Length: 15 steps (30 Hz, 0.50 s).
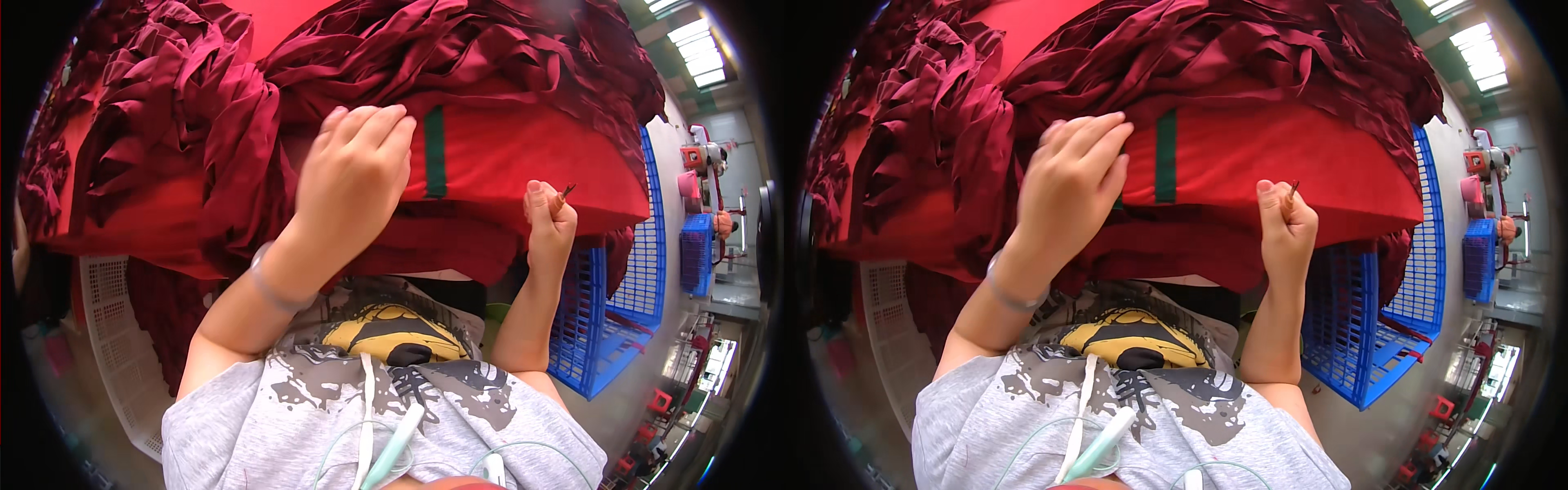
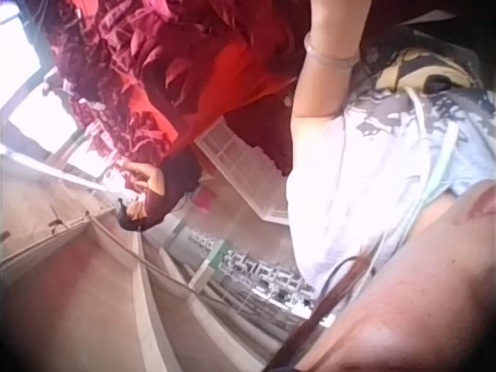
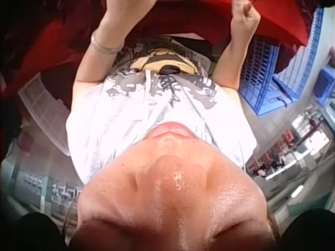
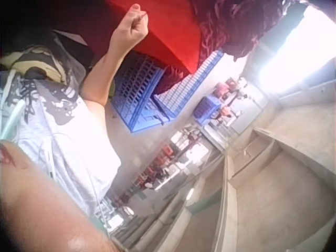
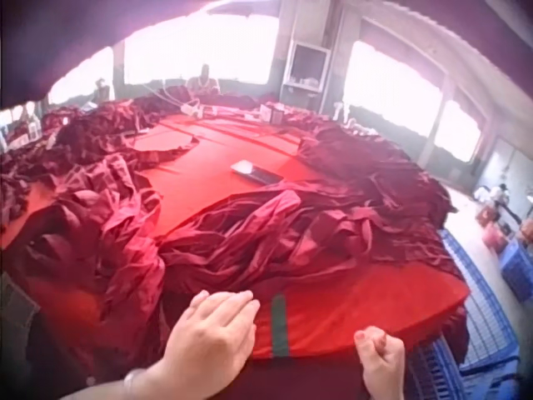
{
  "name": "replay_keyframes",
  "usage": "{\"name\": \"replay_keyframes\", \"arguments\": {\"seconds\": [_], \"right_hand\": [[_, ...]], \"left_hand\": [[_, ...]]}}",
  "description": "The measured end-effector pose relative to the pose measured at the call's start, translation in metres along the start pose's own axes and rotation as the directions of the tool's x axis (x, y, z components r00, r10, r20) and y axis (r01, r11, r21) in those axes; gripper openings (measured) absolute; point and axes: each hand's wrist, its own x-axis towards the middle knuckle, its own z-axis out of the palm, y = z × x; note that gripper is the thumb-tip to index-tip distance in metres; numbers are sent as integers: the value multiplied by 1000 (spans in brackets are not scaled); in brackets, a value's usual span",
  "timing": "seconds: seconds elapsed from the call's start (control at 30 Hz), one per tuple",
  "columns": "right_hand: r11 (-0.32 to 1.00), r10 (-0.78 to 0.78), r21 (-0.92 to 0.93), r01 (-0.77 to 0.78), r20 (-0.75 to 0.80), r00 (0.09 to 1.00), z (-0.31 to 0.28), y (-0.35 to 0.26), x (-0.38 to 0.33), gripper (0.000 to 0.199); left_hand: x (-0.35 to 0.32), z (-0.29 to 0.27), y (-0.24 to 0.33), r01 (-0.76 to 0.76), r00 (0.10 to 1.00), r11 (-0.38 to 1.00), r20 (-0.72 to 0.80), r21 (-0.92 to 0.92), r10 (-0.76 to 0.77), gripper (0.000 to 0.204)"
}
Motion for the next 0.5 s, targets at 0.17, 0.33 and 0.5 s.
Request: {"name": "replay_keyframes", "arguments": {"seconds": [0.17,0.33,0.5], "right_hand": [[988,-138,-58,144,99,985,-6,-7,-9,46],[994,54,86,-64,114,992,-5,-10,-22,41],[759,239,419,-499,534,811,30,-9,-21,48]], "left_hand": [[10,35,-10,82,969,932,189,354,-157,20],[13,-4,-11,20,991,986,135,-163,3,10],[6,-41,-17,-28,975,834,170,-552,146,9]]}}
